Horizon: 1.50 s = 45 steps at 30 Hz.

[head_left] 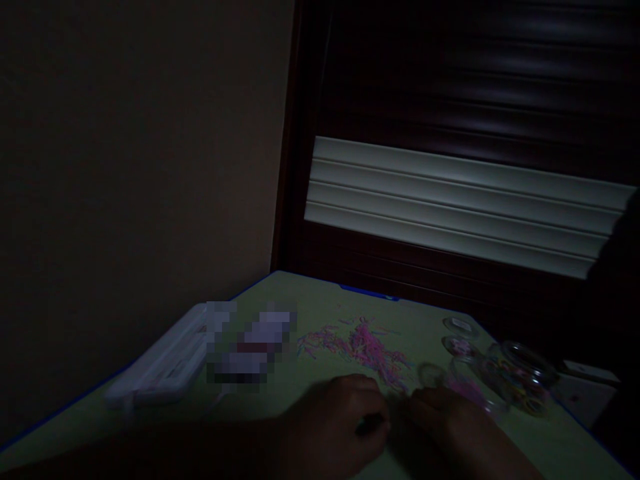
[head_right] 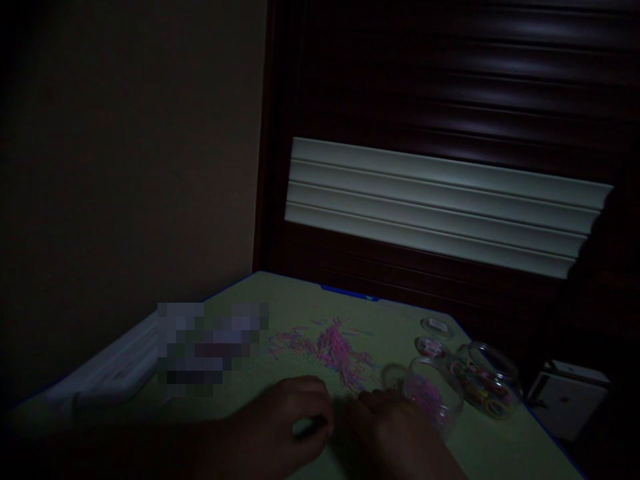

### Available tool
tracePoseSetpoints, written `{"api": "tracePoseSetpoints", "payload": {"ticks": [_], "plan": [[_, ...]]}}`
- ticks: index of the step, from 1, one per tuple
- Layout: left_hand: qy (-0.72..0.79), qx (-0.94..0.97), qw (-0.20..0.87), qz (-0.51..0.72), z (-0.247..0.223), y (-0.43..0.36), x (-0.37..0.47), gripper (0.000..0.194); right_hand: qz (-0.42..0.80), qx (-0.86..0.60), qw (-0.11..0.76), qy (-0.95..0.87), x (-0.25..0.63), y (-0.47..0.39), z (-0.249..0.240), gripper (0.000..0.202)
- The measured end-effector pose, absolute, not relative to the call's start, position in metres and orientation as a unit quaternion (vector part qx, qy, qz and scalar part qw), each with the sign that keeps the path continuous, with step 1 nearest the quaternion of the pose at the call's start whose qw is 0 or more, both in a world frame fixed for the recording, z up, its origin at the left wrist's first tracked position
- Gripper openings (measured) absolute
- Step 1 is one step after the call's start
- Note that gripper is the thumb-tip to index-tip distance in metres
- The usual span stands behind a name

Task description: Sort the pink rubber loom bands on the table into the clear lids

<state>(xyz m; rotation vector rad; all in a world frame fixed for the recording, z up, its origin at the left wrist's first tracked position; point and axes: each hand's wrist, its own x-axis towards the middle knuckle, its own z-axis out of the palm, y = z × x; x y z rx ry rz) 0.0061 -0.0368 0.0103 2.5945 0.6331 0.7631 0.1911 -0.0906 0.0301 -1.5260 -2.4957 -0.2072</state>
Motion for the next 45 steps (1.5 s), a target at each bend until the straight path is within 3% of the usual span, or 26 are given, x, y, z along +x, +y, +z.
{"api": "tracePoseSetpoints", "payload": {"ticks": [29,37,43,45], "plan": [[0.248,0.908,0.193,0.277,0.008,-0.036,0.006,0.010,-0.085,-0.524,0.128,-0.837,0.206,-0.085,0.026,0.032],[0.240,0.912,0.189,0.274,0.006,-0.035,0.006,0.009,-0.206,-0.520,0.112,-0.821,0.214,-0.080,0.021,0.031],[0.237,0.914,0.182,0.273,0.009,-0.037,0.006,0.009,-0.279,-0.590,0.097,-0.752,0.224,-0.090,0.040,0.041],[0.237,0.915,0.181,0.273,0.009,-0.037,0.006,0.010,-0.278,-0.619,0.092,-0.729,0.228,-0.094,0.045,0.035]]}}
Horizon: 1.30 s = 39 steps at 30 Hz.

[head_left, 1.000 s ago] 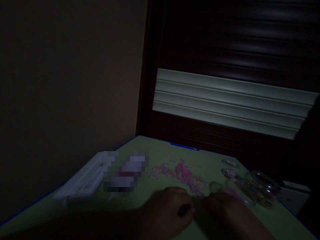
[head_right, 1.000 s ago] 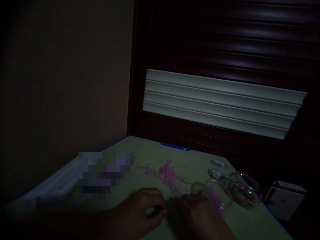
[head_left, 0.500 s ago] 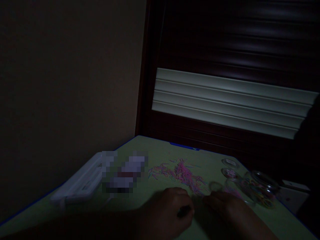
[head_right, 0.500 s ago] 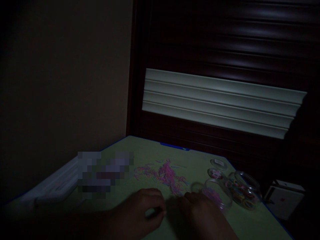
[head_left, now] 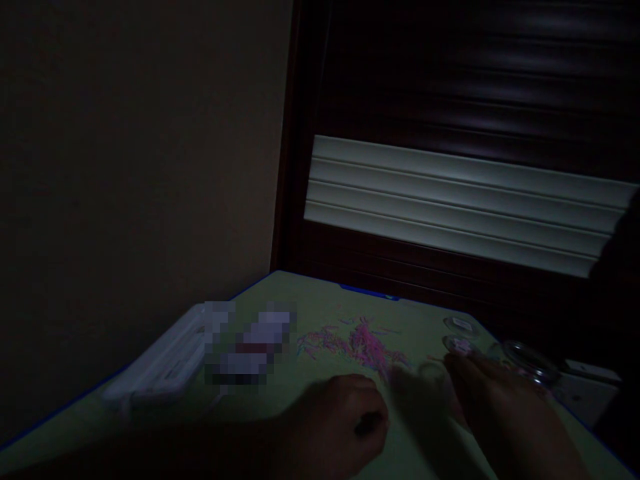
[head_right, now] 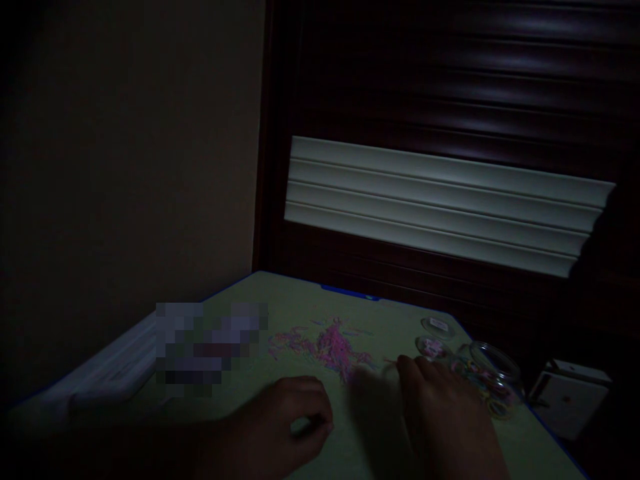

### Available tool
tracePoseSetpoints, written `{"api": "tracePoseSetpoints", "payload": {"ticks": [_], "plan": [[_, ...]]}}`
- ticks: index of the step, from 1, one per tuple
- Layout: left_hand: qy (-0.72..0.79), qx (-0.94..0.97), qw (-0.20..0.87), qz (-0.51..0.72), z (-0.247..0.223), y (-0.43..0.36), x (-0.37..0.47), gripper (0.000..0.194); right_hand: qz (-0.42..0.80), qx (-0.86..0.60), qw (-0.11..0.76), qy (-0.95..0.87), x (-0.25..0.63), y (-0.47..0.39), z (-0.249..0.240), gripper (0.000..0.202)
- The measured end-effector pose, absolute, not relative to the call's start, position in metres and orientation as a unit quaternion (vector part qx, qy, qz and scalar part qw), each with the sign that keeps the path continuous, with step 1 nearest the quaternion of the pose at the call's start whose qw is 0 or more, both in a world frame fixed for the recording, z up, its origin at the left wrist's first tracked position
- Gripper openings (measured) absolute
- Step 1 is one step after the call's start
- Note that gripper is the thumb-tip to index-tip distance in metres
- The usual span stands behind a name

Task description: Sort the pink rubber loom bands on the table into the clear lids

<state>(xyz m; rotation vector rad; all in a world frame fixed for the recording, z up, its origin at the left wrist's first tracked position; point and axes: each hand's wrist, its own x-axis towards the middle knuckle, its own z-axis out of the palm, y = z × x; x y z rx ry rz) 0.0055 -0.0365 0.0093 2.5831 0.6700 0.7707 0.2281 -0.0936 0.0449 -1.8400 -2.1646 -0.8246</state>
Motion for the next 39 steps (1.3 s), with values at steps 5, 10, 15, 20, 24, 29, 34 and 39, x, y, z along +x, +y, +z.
{"api": "tracePoseSetpoints", "payload": {"ticks": [5,10,15,20,24,29,34,39], "plan": [[0.237,0.916,0.180,0.270,0.007,-0.035,0.005,0.010,-0.271,-0.690,0.097,-0.664,0.232,-0.099,0.047,0.035],[0.239,0.914,0.185,0.270,0.008,-0.036,0.005,0.009,-0.281,-0.710,0.073,-0.641,0.236,-0.102,0.047,0.038],[0.233,0.917,0.185,0.267,0.011,-0.037,0.004,0.010,-0.329,-0.709,0.045,-0.622,0.237,-0.107,0.052,0.033],[0.232,0.918,0.183,0.264,0.011,-0.036,0.004,0.010,-0.354,-0.706,0.028,-0.613,0.236,-0.109,0.053,0.032],[0.232,0.918,0.179,0.267,0.010,-0.035,0.004,0.010,-0.355,-0.700,0.028,-0.619,0.236,-0.108,0.051,0.033],[0.230,0.921,0.172,0.264,0.010,-0.036,0.004,0.010,-0.352,-0.699,0.023,-0.622,0.237,-0.108,0.050,0.032],[0.226,0.922,0.169,0.265,0.011,-0.037,0.005,0.010,-0.339,-0.705,0.026,-0.622,0.239,-0.107,0.050,0.032],[0.221,0.924,0.164,0.267,0.009,-0.036,0.005,0.010,-0.331,-0.704,0.028,-0.628,0.239,-0.106,0.050,0.030]]}}
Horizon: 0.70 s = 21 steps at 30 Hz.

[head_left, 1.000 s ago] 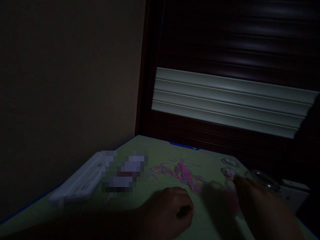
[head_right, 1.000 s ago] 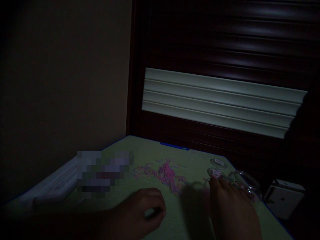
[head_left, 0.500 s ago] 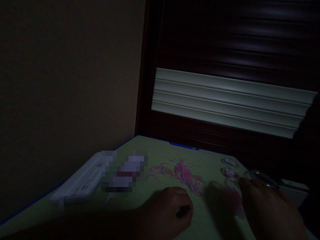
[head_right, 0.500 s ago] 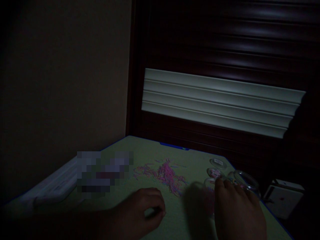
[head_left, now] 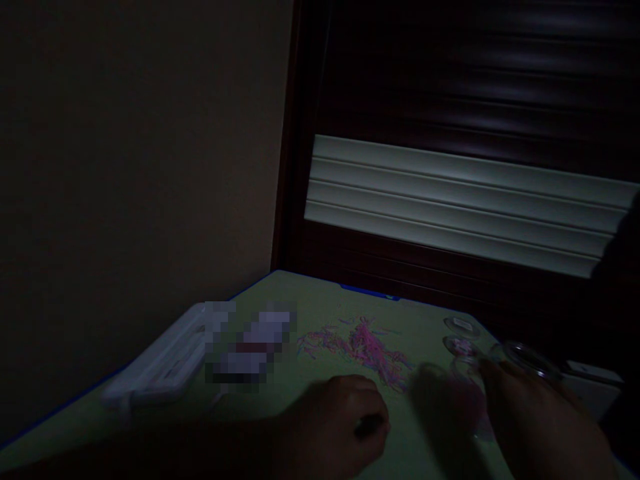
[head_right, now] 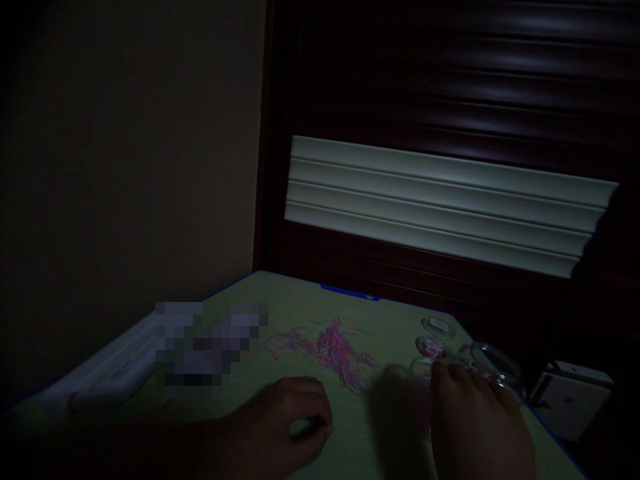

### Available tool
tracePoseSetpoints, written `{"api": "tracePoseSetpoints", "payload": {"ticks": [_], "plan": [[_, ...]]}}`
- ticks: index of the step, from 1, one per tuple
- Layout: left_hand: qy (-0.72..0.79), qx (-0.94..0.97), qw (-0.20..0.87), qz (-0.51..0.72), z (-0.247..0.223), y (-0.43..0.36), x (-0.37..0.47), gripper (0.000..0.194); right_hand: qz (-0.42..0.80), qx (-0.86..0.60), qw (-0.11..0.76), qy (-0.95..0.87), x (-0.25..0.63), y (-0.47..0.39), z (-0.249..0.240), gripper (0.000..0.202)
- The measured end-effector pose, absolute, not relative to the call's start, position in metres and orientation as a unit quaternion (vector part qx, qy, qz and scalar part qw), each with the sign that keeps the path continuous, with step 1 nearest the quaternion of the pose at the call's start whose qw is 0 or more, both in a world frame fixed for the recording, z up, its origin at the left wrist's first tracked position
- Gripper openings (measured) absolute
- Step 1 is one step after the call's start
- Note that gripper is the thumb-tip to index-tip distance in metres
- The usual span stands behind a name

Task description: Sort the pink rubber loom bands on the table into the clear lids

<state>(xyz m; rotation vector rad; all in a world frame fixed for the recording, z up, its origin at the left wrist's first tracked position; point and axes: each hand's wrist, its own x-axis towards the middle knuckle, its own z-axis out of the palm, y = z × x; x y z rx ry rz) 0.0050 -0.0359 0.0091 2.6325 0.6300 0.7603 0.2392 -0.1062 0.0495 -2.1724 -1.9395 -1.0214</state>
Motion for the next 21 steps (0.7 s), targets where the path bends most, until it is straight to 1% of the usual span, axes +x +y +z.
{"api": "tracePoseSetpoints", "payload": {"ticks": [7,10,14,16,21], "plan": [[0.218,0.924,0.167,0.266,0.010,-0.037,0.004,0.009,-0.296,-0.721,0.036,-0.625,0.239,-0.107,0.050,0.031],[0.221,0.924,0.167,0.265,0.011,-0.037,0.004,0.010,-0.303,-0.706,0.039,-0.639,0.238,-0.106,0.051,0.030],[0.219,0.926,0.163,0.262,0.012,-0.037,0.004,0.009,-0.341,-0.622,0.065,-0.702,0.230,-0.101,0.053,0.036],[0.220,0.926,0.162,0.262,0.012,-0.037,0.005,0.010,-0.341,-0.563,0.077,-0.749,0.223,-0.096,0.050,0.034],[0.222,0.925,0.160,0.265,0.010,-0.037,0.006,0.010,-0.265,-0.465,0.081,-0.841,0.214,-0.084,0.031,0.028]]}}
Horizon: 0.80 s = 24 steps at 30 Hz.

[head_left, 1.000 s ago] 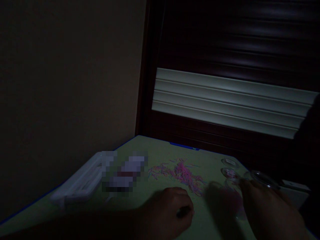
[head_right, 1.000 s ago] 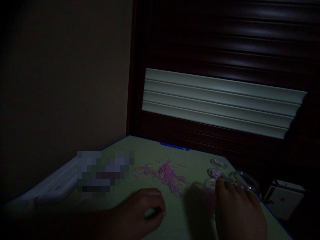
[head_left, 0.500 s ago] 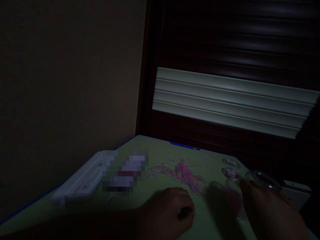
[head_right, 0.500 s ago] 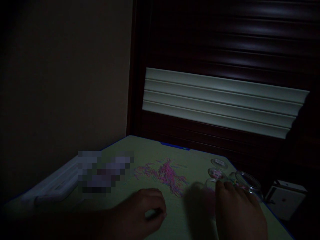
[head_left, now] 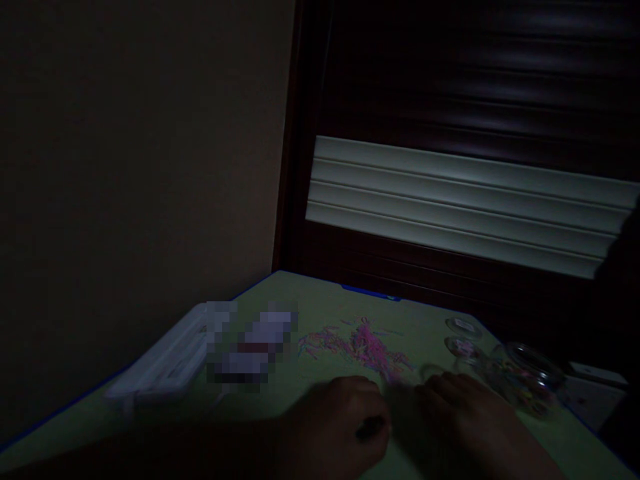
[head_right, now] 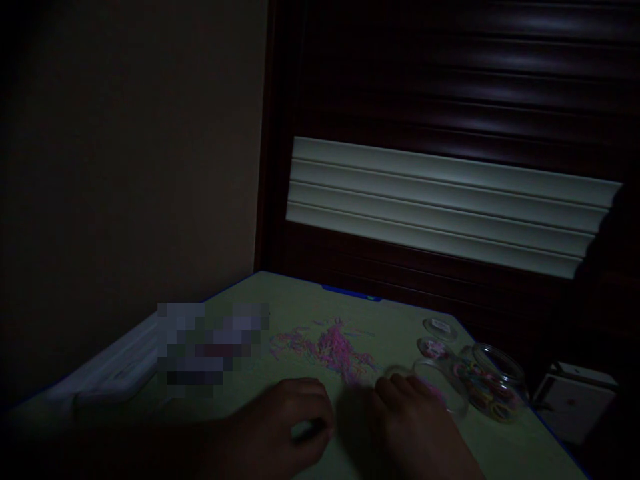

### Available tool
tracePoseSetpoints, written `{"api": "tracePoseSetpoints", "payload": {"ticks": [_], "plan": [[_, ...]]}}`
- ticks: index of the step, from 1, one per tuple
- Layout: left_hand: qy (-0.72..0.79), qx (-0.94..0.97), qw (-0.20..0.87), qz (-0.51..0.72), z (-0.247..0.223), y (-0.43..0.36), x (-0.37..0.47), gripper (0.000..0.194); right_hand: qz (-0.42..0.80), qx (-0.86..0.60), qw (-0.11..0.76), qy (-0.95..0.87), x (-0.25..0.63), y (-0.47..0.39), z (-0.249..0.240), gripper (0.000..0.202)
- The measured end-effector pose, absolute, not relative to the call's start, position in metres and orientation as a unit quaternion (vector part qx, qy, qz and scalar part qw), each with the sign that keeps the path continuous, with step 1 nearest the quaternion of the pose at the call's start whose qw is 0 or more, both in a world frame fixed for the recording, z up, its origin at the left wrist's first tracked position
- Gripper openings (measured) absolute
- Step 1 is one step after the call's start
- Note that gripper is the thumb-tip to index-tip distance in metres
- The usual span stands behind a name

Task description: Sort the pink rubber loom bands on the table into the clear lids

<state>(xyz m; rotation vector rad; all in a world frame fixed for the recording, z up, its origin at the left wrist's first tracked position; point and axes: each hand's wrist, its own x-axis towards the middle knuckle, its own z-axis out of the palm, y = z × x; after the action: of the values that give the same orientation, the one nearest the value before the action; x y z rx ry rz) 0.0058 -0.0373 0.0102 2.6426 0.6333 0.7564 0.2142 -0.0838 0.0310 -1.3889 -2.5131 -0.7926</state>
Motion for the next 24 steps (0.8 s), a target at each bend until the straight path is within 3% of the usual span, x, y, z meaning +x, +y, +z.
{"api": "tracePoseSetpoints", "payload": {"ticks": [6,15,20,24], "plan": [[0.211,0.930,0.152,0.261,0.010,-0.037,0.005,0.009,-0.147,-0.510,0.084,-0.843,0.209,-0.083,0.021,0.022],[0.194,0.949,0.084,0.235,0.014,-0.029,-0.002,0.009,-0.100,-0.530,0.067,-0.839,0.203,-0.086,0.031,0.024],[0.240,0.947,0.015,0.212,0.024,-0.010,-0.014,0.016,-0.096,-0.534,0.072,-0.837,0.199,-0.090,0.037,0.021],[0.333,0.924,0.050,0.181,0.038,0.001,-0.029,0.022,-0.094,-0.522,0.081,-0.844,0.203,-0.089,0.032,0.020]]}}
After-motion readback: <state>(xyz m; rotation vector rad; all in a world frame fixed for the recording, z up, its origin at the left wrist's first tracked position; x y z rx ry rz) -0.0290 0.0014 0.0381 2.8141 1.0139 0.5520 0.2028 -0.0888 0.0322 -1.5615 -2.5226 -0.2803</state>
